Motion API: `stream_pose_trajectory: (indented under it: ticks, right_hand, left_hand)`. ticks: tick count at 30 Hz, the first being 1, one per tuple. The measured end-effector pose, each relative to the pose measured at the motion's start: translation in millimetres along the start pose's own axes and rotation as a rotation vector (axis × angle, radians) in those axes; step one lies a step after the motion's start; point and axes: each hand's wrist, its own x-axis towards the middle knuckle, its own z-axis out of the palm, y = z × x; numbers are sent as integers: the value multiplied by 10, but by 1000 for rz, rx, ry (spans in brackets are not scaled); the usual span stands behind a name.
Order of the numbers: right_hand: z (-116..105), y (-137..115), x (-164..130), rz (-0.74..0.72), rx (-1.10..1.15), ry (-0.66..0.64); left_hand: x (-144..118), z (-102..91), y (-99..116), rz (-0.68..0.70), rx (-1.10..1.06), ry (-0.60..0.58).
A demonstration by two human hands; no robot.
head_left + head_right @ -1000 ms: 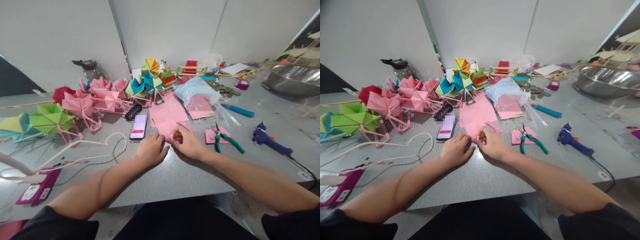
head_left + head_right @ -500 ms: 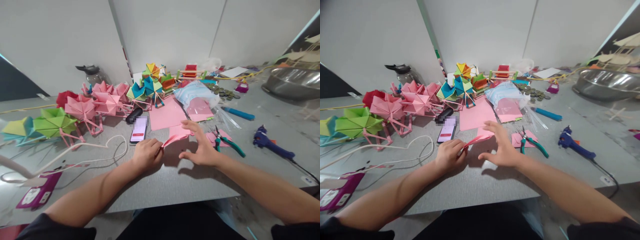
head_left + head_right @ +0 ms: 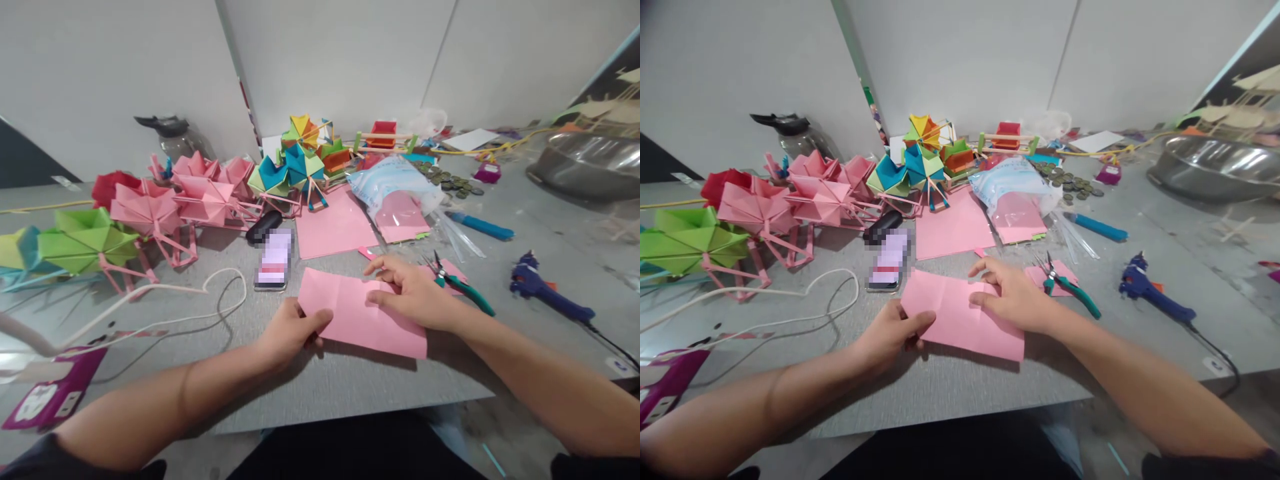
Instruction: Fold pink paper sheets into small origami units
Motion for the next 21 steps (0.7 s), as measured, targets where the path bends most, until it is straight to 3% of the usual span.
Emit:
stream_pose_trajectory:
  ticks: [2, 4, 6, 8, 11, 13, 17, 21]
  right_hand:
    - [80, 56, 19, -82, -241, 96]
    - [191, 100, 12, -298, -455, 132]
    - [307, 117, -13, -531, -546, 21]
    - [398, 116, -38, -662, -555, -128]
    - [444, 112, -51, -668, -546, -225]
    - [417, 120, -45, -651, -532, -250]
    - [317, 158, -18, -653, -511, -273]
    - [255, 181, 2, -663, -454, -278]
  left_hand:
    - [40, -3, 32, -23, 60, 16]
    - [61, -5, 66, -23, 106, 22]
    - [63, -15, 98, -37, 176, -4]
    - [58, -41, 131, -16, 291, -25]
    - [61, -106, 167, 134, 485, 41]
    - [74, -158, 165, 202, 497, 58]
    - [133, -268, 82, 311, 355, -147]
    - [233, -377, 26, 545, 456, -275]
